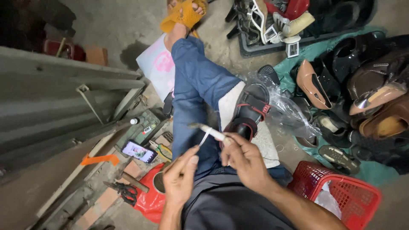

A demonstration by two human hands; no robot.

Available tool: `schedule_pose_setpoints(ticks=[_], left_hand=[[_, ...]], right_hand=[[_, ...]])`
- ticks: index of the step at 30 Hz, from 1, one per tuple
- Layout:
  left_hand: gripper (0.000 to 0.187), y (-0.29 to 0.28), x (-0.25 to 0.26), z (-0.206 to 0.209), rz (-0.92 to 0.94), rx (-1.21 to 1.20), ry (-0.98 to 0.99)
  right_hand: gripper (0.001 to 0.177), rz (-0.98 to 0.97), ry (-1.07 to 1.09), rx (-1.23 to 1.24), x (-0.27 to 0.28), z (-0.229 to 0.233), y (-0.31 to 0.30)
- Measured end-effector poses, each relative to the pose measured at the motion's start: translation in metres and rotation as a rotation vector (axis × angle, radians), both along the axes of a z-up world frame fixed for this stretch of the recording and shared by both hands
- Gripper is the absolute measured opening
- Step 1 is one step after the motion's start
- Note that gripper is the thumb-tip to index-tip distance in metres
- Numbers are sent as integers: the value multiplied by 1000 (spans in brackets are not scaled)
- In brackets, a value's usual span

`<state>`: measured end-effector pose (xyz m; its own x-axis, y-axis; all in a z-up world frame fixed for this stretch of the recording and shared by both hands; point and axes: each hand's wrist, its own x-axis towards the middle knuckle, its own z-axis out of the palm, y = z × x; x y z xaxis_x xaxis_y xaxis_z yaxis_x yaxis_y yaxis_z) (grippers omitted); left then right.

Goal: Hand-sewing the sole of a sandal to its upper part using a needle and thread.

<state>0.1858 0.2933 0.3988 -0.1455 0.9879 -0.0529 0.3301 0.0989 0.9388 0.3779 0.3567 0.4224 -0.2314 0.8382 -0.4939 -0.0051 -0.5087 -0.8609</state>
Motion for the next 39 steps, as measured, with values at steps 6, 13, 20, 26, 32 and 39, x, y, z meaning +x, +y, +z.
schedule_pose_setpoints(ticks=[6,13,20,26,32,39], left_hand=[[26,1,9,10,176,-57,-98],[26,20,4,6,94,-131,-175],[27,21,12,7,104,-168,-194],[24,29,29,7,62,-126,-254],[25,22,14,-4,107,-131,-215],[23,26,26,-10,68,-14,119]], right_hand=[[38,49,-130,147,16,-2,2],[32,38,-184,109,23,-6,9],[32,48,-163,122,20,-3,15],[37,116,-169,125,14,5,18],[38,34,-185,59,30,-2,23],[27,45,-194,71,22,-6,24]])
